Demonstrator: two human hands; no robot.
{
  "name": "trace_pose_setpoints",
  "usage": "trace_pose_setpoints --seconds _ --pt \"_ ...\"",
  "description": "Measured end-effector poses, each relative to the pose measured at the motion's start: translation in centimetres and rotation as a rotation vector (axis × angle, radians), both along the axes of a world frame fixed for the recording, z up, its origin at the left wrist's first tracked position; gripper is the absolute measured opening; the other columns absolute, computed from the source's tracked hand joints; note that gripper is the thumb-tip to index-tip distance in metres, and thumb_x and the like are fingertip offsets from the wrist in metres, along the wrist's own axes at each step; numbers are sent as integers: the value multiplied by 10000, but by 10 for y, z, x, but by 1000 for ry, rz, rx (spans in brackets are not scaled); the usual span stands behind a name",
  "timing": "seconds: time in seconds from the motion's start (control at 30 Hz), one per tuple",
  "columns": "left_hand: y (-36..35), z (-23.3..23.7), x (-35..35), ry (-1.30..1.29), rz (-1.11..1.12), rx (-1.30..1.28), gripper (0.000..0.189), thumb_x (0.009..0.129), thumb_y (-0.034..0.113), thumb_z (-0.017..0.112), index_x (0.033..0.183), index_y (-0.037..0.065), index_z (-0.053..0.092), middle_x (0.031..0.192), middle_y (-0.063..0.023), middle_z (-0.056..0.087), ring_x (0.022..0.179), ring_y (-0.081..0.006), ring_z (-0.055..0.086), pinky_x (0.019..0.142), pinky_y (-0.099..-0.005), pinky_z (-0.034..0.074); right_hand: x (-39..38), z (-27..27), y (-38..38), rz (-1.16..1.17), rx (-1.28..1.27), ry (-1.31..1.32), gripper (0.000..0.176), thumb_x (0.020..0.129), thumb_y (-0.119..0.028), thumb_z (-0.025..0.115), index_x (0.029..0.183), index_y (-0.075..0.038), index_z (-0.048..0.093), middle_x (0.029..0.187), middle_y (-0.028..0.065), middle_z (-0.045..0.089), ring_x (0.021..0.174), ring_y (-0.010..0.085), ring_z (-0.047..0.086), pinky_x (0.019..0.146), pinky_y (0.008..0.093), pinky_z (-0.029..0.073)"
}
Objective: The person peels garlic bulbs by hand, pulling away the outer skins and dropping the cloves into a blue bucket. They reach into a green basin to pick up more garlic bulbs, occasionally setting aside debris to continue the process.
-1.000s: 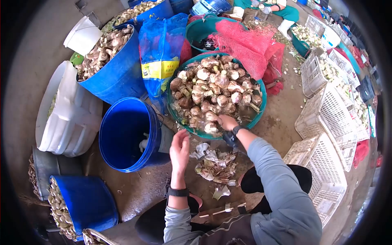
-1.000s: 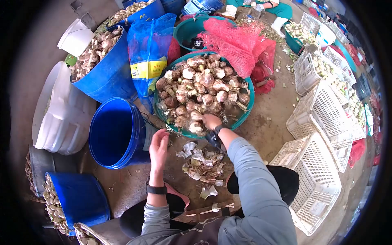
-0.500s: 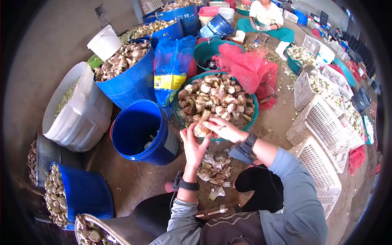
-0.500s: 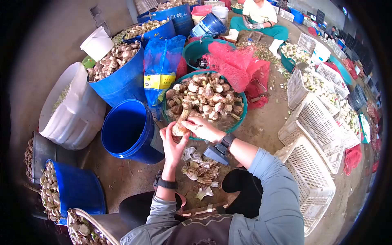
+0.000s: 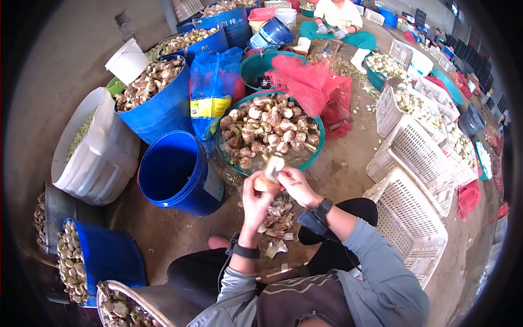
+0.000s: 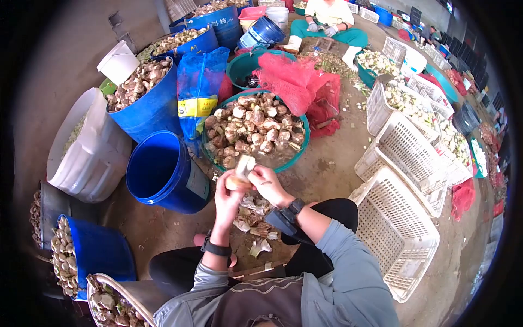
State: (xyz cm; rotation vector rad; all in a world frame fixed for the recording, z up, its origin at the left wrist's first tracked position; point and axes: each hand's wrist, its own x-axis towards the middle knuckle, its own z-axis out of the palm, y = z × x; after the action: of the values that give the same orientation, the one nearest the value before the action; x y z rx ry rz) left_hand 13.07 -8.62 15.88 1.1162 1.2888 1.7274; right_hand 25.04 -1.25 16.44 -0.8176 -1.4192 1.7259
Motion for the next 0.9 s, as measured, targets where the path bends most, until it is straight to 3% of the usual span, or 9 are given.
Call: trace_pose_setpoints --seconds 0.07,0.1,0.23,0.37,0.47,0.53,0.67,0.77,0.9 --pt "4 -6 -10 -529 -193 -79 423 879 181 545 1259 44 420 1100 -41 534 900 -110 534 742 -266 452 2 -2 3 62 -114 107 194 935 -202 469 886 -42 568 729 -16 536 618 46 492 562 201 403" --pt "4 -2 -4 -349 -99 -44 421 962 287 375 1313 55 355 1102 -82 548 872 -140 539 696 -267 446 3 0 4 114 -207 195 201 942 -215 476 890 -45 570 725 -18 541 611 42 490 559 200 404" --pt "5 -8 -3 4 -44 -37 444 966 334 353 1344 103 324 1037 -66 556 802 -111 529 642 -231 417 2 -2 17 234 -187 133 215 948 -248 496 905 -57 584 718 -47 537 596 30 461 541 180 371" --pt "18 0 -16 -899 -315 -353 595 900 591 253 1064 95 539 774 -40 568 496 -118 443 416 -231 318 1 -2 17 196 -3 71 195 941 -219 516 954 -43 599 702 -71 492 579 14 408 508 177 340" --pt "15 11 4 -336 -17 -182 563 922 492 391 1274 52 370 984 -95 527 677 -151 538 501 -278 443 5 13 10 123 -21 125 185 942 -198 511 981 -40 597 723 -67 519 568 7 400 486 175 327" --pt "16 -19 -9 553 169 30 585 905 454 465 1276 19 340 1050 -113 521 738 -156 567 525 -269 480 2 -8 17 108 -134 91 174 940 -192 511 976 -44 594 730 -67 528 555 5 397 489 171 324" --pt "10 13 -31 -605 -354 -323 710 900 626 198 1168 18 448 829 -101 627 536 -166 579 446 -265 463 9 -2 19 355 -292 219 173 947 -188 487 1020 -54 569 794 -43 555 605 31 448 552 185 377" --pt "10 3 -30 -308 -326 -404 696 903 645 170 1197 66 420 807 -101 614 498 -138 556 425 -241 442 4 8 12 244 -176 397 227 946 -189 495 1107 -33 527 868 5 580 694 65 515 637 223 442" --pt "6 -1 -4 66 109 -136 363 929 264 505 1189 125 294 884 -82 517 527 -79 478 419 -190 366 -8 -4 8 106 140 287 269 953 -198 480 1138 -5 508 981 35 595 848 105 557 759 263 465"
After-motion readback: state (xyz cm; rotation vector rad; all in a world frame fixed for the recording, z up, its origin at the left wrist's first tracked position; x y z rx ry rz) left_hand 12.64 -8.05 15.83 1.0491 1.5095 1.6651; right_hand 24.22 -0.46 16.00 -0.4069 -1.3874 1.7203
